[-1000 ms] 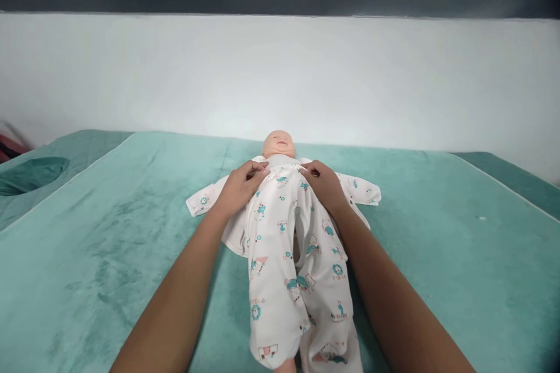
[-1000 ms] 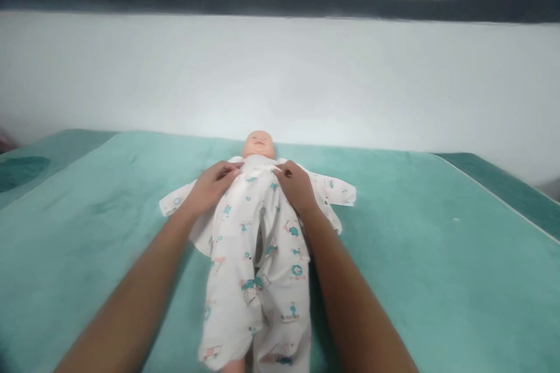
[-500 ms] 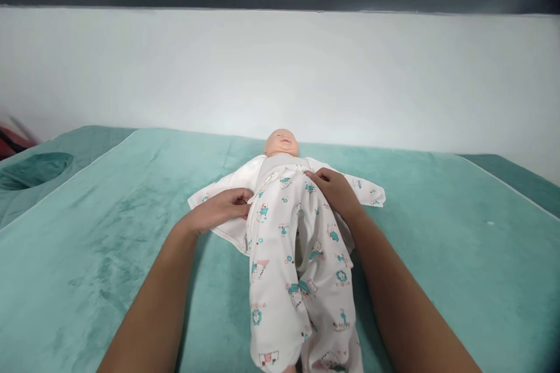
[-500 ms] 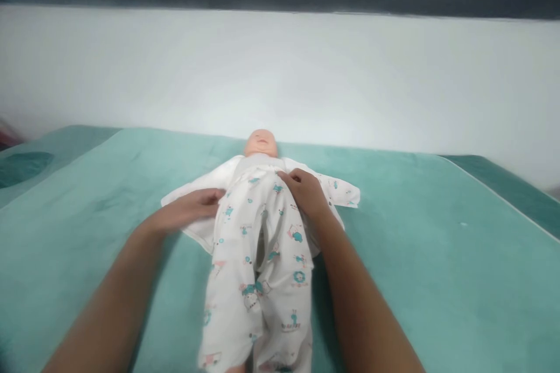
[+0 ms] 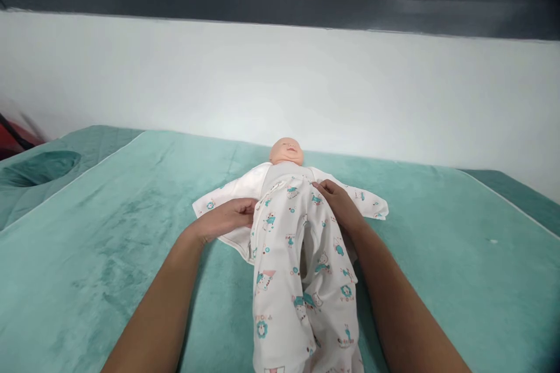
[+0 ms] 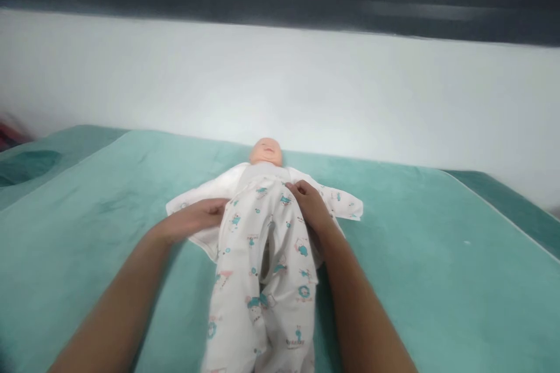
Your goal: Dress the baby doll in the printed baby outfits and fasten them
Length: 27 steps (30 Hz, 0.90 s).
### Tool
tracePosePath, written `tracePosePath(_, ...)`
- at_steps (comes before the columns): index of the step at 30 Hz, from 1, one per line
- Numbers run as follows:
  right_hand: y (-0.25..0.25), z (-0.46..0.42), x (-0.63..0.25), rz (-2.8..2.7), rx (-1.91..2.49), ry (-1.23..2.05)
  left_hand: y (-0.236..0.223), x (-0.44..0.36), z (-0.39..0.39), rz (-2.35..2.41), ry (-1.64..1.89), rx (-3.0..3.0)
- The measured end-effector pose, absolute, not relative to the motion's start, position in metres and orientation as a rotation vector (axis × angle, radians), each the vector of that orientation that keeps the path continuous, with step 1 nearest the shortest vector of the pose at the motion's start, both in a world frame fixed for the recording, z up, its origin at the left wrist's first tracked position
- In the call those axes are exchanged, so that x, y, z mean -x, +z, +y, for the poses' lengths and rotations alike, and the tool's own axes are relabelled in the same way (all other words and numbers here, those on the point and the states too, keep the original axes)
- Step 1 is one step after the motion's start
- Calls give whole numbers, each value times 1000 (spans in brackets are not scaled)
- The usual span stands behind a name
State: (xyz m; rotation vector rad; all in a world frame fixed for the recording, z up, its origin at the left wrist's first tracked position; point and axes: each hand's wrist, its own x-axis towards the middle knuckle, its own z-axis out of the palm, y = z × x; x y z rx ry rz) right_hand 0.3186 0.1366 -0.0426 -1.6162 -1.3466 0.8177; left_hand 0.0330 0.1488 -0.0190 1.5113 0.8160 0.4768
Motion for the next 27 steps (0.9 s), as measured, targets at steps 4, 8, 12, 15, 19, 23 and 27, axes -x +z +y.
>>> tracePosePath(4,-42,132,-323,-1352,1583,880,-20,-30,149,720,441,-1473)
tracePosePath(8,-41,121,-334,-1401,1514,1006,-23,-30,150,722,464,-1397)
tracePosePath(12,-40,109,-350,-1460,1482,1165,-25,-32,150,721,506,-1354)
tracePosePath(15,-38,104,-359,-1482,1430,1306,-26,-33,150,710,507,-1355)
tracePosePath(19,-35,100,-362,-1469,1327,1430,-26,-33,148,712,494,-1368)
tracePosePath(23,-36,98,-358,-1383,1219,1556,-25,-33,146,721,478,-1393)
tracePosePath(27,-42,98,-354,-1270,1261,1512,-22,-31,144,742,442,-1419)
